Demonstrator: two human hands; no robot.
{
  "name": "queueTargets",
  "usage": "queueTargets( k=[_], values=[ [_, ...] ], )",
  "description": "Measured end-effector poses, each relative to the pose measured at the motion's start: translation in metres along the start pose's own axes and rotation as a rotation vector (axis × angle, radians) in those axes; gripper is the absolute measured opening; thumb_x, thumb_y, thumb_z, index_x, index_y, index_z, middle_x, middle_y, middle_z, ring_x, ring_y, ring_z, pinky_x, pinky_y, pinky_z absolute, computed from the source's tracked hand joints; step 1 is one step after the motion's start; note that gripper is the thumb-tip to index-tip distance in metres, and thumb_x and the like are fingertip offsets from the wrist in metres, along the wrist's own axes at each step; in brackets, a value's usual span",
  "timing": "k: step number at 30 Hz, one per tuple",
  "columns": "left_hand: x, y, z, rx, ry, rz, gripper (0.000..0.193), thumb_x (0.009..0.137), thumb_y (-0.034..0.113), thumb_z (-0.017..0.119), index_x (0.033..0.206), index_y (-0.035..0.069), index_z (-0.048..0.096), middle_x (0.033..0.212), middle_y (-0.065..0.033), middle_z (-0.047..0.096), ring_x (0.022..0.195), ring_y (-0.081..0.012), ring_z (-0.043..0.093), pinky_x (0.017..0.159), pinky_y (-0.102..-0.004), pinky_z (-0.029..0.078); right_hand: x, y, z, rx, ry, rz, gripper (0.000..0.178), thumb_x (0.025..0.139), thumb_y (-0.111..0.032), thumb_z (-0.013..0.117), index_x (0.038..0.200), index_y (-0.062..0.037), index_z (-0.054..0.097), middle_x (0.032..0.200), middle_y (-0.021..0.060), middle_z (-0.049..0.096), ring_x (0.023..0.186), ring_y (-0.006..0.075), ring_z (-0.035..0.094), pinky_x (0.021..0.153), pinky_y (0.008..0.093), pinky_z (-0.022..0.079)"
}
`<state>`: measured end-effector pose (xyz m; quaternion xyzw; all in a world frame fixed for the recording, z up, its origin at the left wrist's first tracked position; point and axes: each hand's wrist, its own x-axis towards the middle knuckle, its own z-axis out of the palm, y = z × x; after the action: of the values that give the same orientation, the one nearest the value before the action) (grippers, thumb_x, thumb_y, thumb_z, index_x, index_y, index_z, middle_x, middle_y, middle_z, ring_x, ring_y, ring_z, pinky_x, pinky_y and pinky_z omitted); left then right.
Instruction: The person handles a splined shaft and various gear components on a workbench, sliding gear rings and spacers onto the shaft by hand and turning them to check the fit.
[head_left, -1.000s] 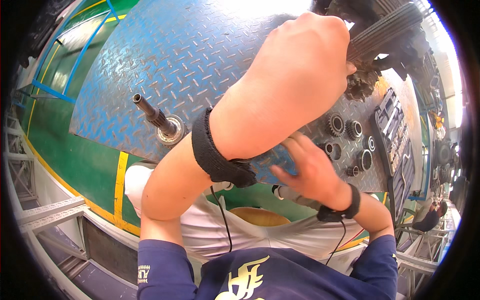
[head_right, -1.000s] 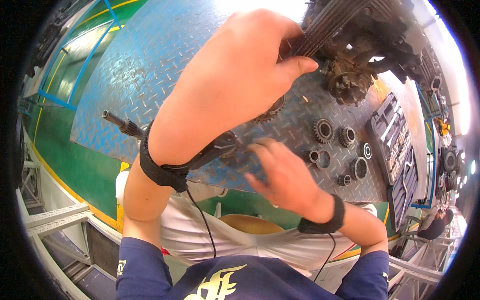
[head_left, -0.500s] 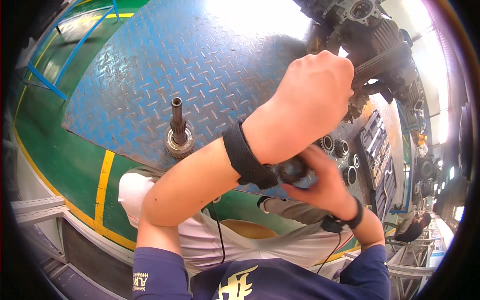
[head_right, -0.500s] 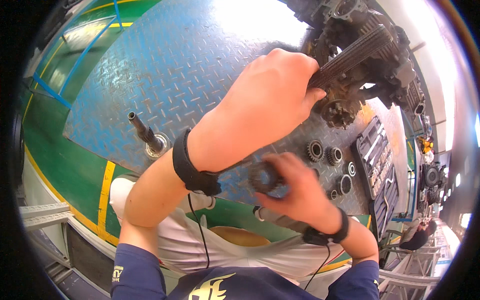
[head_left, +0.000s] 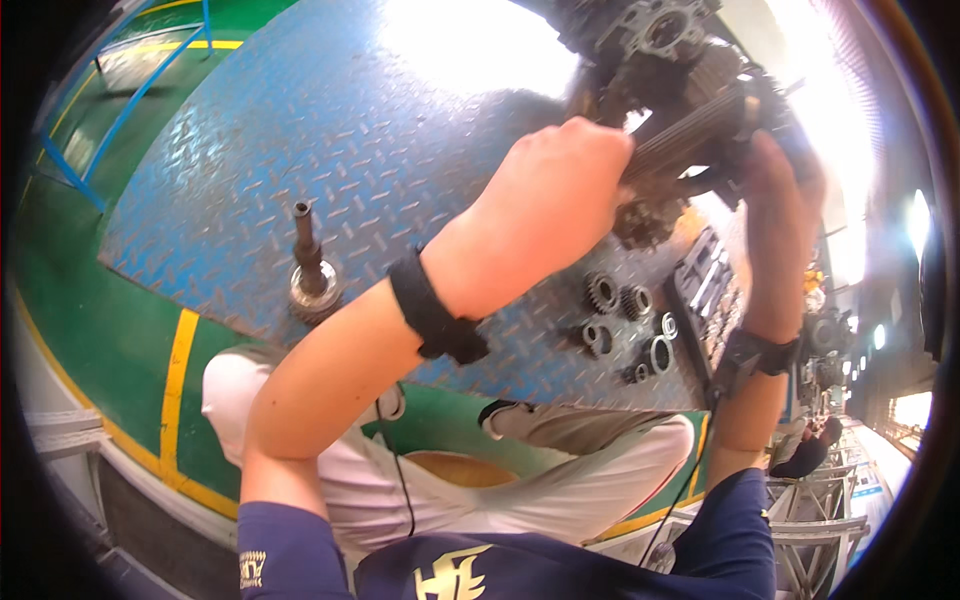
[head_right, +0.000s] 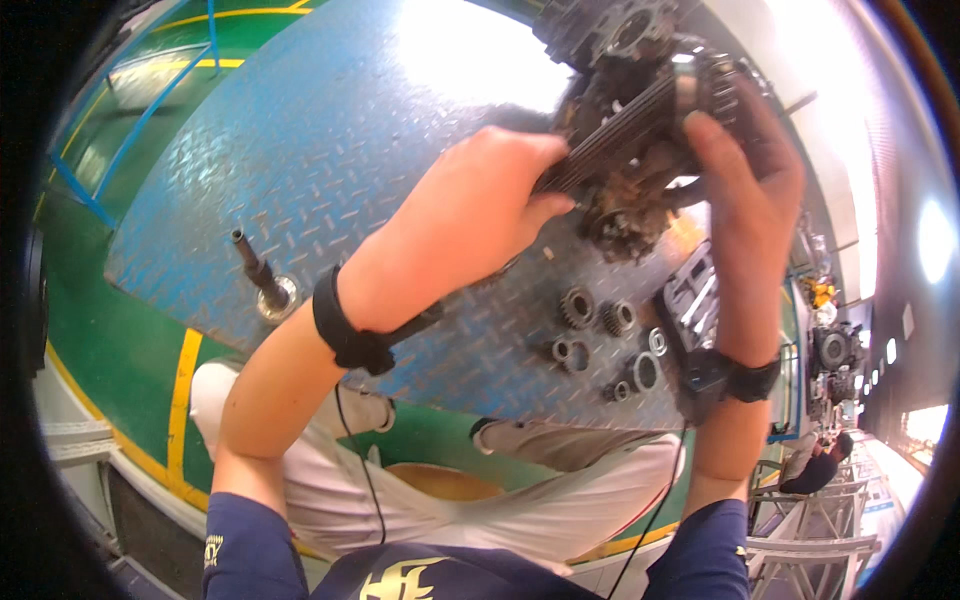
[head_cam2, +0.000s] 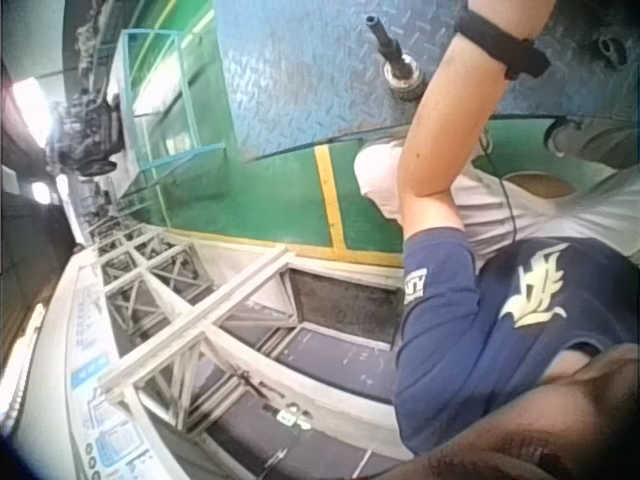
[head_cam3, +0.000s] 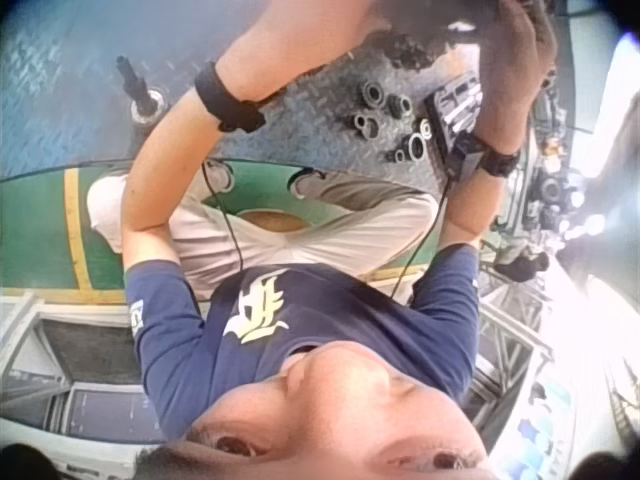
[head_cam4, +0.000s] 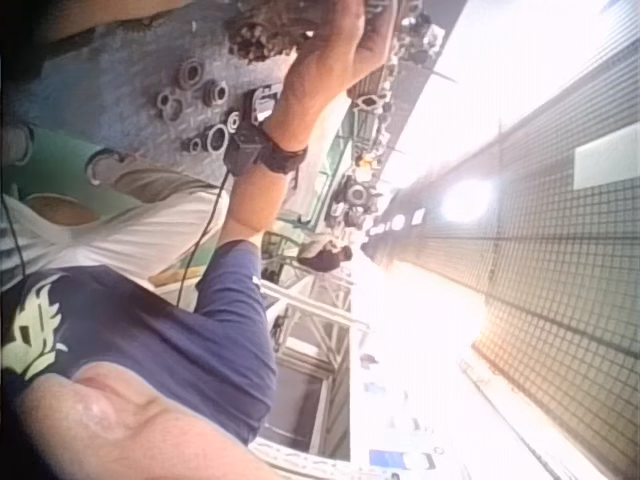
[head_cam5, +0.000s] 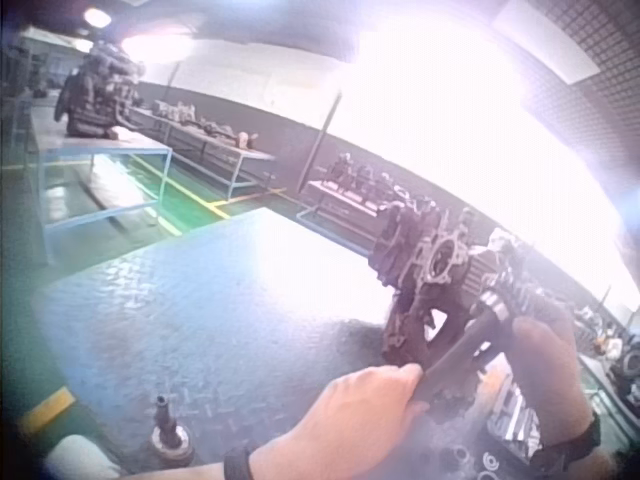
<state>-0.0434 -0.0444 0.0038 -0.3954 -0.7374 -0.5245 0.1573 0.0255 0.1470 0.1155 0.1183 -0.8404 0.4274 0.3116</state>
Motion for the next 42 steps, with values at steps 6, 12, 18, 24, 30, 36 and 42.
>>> queueTargets(
  k=[6, 12, 18, 24, 30, 36, 42],
  values=[
    [-0.004, 0.002, 0.008, -0.031, -0.012, -0.002, 0.022, 0.084, 0.015, 0.075, 0.098, 0.002, 0.065, 0.087, -0.0219, 0.067, 0.086, -0.0459, 0.064, 0.073, -0.0516, 0.052, 0.005, 0.005, -0.002, 0.219, -0.16, 0.184, 0.056, 0.09, -0.021, 0.066, 0.136, 0.0091, 0.054, 0.122, 0.0157, 0.067, 0.1, 0.0198, 0.069, 0.087, 0.0324, 0.055],
    [0.0, -0.002, 0.008, -0.065, -0.001, -0.007, 0.035, 0.081, 0.009, 0.072, 0.113, 0.002, 0.058, 0.093, -0.0242, 0.067, 0.094, -0.0474, 0.064, 0.08, -0.0535, 0.051, 0.0, 0.007, 0.013, 0.112, -0.272, 0.079, 0.068, 0.076, 0.007, 0.077, 0.138, 0.0117, 0.051, 0.127, 0.0145, 0.063, 0.115, 0.0199, 0.063, 0.101, 0.0345, 0.05],
    [0.002, 0.001, 0.006, -0.269, 0.057, -0.015, 0.062, 0.076, -0.002, 0.055, 0.138, 0.006, 0.049, 0.112, -0.0291, 0.062, 0.109, -0.0495, 0.059, 0.094, -0.0516, 0.049, -0.024, 0.03, 0.028, 0.102, -0.355, 0.205, 0.067, 0.072, 0.004, 0.083, 0.133, 0.0098, 0.055, 0.116, 0.0121, 0.068, 0.108, 0.0176, 0.065, 0.099, 0.0338, 0.052],
    [0.009, -0.005, 0.006, -0.342, 0.034, 0.058, 0.037, 0.094, 0.029, 0.066, 0.115, -0.001, 0.064, 0.115, -0.0217, 0.064, 0.111, -0.0388, 0.062, 0.094, -0.0432, 0.05, -0.041, 0.042, 0.047, -0.182, -0.359, 0.283, 0.057, 0.069, -0.002, 0.085, 0.12, 0.0054, 0.062, 0.109, 0.0094, 0.07, 0.097, 0.0158, 0.068, 0.088, 0.0326, 0.055],
    [0.009, -0.01, 0.012, -0.305, 0.065, 0.111, 0.029, 0.091, 0.016, 0.069, 0.113, -0.003, 0.064, 0.099, -0.0227, 0.069, 0.094, -0.0405, 0.068, 0.085, -0.043, 0.052, -0.057, 0.071, 0.066, -0.271, -0.398, 0.154, 0.049, 0.071, -0.012, 0.085, 0.114, 0.002, 0.066, 0.103, 0.0079, 0.072, 0.096, 0.0149, 0.066, 0.085, 0.0315, 0.053],
    [0.01, -0.009, 0.004, -0.313, 0.042, 0.04, 0.024, 0.091, 0.009, 0.066, 0.111, -0.003, 0.065, 0.098, -0.0226, 0.071, 0.092, -0.0397, 0.069, 0.084, -0.0429, 0.053, -0.067, 0.078, 0.074, -0.261, -0.451, 0.13, 0.051, 0.073, -0.011, 0.085, 0.118, 0.0029, 0.064, 0.113, 0.01, 0.07, 0.106, 0.0191, 0.065, 0.093, 0.0353, 0.05],
    [0.011, -0.007, 0.001, -0.297, 0.025, -0.013, 0.025, 0.09, 0.007, 0.066, 0.114, -0.002, 0.066, 0.098, -0.0211, 0.072, 0.092, -0.0386, 0.07, 0.084, -0.0426, 0.054, -0.074, 0.098, 0.074, -0.049, -0.457, 0.245, 0.052, 0.074, -0.013, 0.088, 0.119, 0.0013, 0.065, 0.112, 0.0089, 0.071, 0.111, 0.0187, 0.064, 0.097, 0.0351, 0.049]
  ],
)
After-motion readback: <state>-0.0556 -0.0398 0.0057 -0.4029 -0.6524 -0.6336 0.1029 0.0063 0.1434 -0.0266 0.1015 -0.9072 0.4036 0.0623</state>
